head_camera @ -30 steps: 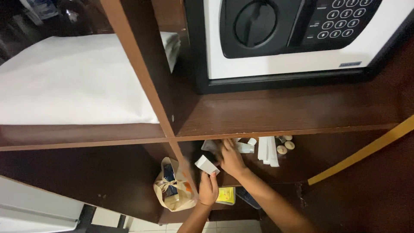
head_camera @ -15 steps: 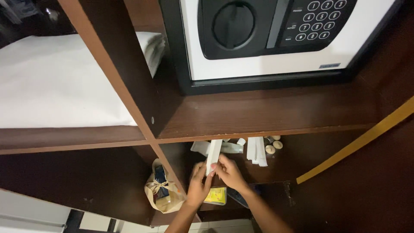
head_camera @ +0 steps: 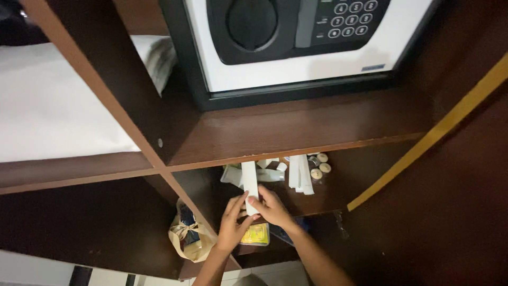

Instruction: The person organizes a cluttered shelf in a wooden cabinet by sorting various small white boxes, packets, and containers. They pick up items from a disorganized pile, separate them, and arrange them into neat rows and stacks on the shelf.

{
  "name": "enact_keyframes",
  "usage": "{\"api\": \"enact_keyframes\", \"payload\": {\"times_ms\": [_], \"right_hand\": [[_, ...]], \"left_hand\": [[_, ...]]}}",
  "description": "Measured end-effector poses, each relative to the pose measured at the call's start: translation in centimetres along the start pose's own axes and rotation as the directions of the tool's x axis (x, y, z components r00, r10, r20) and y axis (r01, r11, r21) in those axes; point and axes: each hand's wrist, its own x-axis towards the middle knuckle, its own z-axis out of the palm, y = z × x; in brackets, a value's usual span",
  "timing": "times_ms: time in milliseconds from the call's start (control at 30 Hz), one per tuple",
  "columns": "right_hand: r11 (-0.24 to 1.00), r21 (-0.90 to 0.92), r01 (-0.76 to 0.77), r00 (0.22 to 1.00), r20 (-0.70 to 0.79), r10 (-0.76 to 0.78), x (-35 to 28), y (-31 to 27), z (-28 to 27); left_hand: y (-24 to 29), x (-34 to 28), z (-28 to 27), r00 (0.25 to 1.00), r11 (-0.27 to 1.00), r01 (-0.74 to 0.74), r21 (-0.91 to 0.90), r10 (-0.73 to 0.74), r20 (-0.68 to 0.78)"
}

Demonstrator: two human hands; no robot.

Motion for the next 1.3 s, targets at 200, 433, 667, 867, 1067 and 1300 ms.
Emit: {"api": "enact_keyframes", "payload": {"times_ms": [200, 433, 667, 867, 1067, 1300], "right_hand": [[0.999, -0.029, 0.038, 0.999, -0.001, -0.038, 0.0, -0.8, -0.3], [0.997, -0.036, -0.071, 0.984, -0.169, 0.064, -0.1, 0.8, 0.1], [0.992, 0.043, -0.116, 0.961, -0.248, 0.123, 0.2, 1.0, 0.1], [0.975, -0.080, -0.206, 0.938, -0.301, 0.174, 0.0, 0.7, 0.4], [0.930, -0.298, -0.216, 0.938, -0.327, 0.113, 0.1, 0.9, 0.7], [0.896, -0.436, -0.085, 0.956, -0.288, -0.049, -0.8, 1.2, 0.8]], "left_hand": [[-0.4, -0.1, 0.3, 0.998, 0.991, -0.029, 0.127, 0.035, -0.043], [1.3, 0.2, 0.2, 0.994, 0.980, -0.061, 0.188, 0.077, -0.077], [1.7, 0.2, 0.6, 0.974, 0.941, -0.108, 0.320, 0.164, -0.154], [1.4, -0.7, 1.7, 0.968, 0.781, -0.084, 0.619, 0.212, -0.136], [-0.5, -1.7, 2.1, 0.960, 0.650, -0.120, 0.750, 0.268, -0.080], [-0.6, -2.9, 2.3, 0.895, 0.595, -0.189, 0.781, 0.431, -0.112]]}}
